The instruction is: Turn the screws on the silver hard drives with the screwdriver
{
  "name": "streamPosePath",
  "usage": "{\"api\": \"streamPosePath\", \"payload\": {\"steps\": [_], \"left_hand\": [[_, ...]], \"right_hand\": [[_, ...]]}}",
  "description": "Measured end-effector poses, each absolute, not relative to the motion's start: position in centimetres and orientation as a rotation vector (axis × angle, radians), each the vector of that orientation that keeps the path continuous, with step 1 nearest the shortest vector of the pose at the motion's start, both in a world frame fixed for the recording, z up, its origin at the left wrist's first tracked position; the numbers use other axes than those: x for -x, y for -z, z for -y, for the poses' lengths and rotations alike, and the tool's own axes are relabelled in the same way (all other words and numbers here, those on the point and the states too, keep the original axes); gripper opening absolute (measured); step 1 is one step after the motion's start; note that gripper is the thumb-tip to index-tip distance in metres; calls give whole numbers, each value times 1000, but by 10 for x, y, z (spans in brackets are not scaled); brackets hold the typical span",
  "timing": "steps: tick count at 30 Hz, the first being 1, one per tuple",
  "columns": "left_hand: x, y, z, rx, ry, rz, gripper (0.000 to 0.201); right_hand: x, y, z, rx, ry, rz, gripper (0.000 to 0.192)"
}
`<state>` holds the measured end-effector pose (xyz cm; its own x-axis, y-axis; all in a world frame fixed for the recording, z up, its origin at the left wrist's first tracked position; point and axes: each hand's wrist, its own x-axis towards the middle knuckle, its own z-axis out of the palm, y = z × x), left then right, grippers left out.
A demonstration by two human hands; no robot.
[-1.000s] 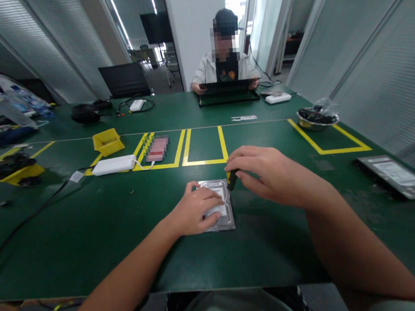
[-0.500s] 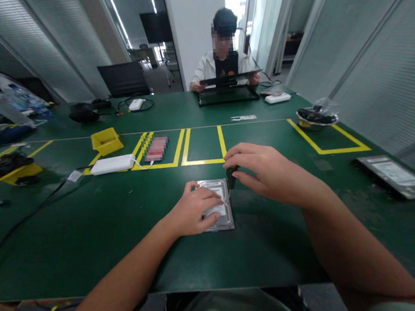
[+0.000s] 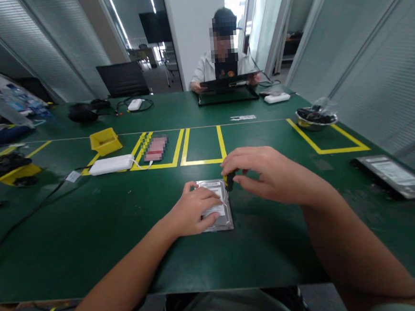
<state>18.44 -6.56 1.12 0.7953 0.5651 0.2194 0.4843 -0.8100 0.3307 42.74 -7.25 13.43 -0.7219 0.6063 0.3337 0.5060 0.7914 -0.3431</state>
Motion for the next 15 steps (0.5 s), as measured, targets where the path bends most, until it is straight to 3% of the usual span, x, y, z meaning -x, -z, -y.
{"api": "streamPosePath", "payload": {"steps": [3,6,11,15], "left_hand": [[-185,-12,65,-2730,-447,-811,29],[-185,-12,65,-2728,-439,-808,29],[-185,-12,65,-2724,-441,-804,29],[-185,-10,65,-2723,-445,-809,29]], "right_hand": [[-425,-134,73,890,-296,2529,6],[-424,-132,71,933,-242,2507,6],[-425,-131,70,943,-221,2474,23],[-427,-133,72,962,-217,2522,25]]}}
